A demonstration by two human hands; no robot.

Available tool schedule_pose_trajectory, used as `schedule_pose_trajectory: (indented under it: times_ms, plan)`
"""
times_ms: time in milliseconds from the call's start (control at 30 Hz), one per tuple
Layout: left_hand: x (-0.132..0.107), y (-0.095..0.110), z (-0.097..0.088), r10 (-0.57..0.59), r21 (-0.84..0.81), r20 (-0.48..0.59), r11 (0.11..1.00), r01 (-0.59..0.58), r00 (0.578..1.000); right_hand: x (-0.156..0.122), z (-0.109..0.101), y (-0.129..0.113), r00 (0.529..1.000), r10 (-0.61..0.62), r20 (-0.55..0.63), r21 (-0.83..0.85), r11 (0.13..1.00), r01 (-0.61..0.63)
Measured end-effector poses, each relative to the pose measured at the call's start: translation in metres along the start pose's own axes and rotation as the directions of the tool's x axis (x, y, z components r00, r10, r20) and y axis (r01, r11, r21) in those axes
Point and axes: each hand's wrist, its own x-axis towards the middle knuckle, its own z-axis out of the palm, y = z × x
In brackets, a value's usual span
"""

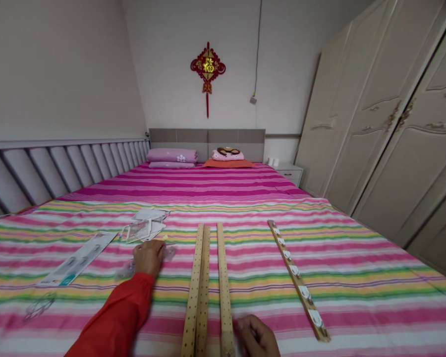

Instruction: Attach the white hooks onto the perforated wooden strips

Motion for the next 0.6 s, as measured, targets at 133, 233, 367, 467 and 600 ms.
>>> schedule_pose_trajectory:
  times_ms: [133,233,367,467,600]
  plan:
    - [-0.035,-0.003,-0.006,0.306,0.084,-0.236,0.952,-0.295,0.922,0.002,0.005,-0.016,0.994,-0.001,0.11,0.011,1.0,0.0]
    - [-0.064,0.005,-0.012,0.425,0.122,-0.39,0.903,-0.411,0.817,0.002,0.013,-0.031,0.989,0.003,0.145,0.037,0.999,-0.009]
    - [-0.1,0.043,-0.027,0.447,0.114,-0.532,0.879,-0.462,0.719,-0.001,0.03,-0.048,0.987,0.011,0.159,0.117,0.993,-0.03]
    - [-0.124,0.082,-0.038,0.337,-0.024,-0.577,0.903,-0.428,0.744,-0.006,0.043,-0.057,0.984,0.02,0.179,0.136,0.99,-0.045]
    - [-0.148,0.122,-0.041,0.215,-0.217,-0.611,0.88,-0.422,0.762,-0.014,0.052,-0.062,0.984,0.089,0.155,0.207,0.971,-0.121]
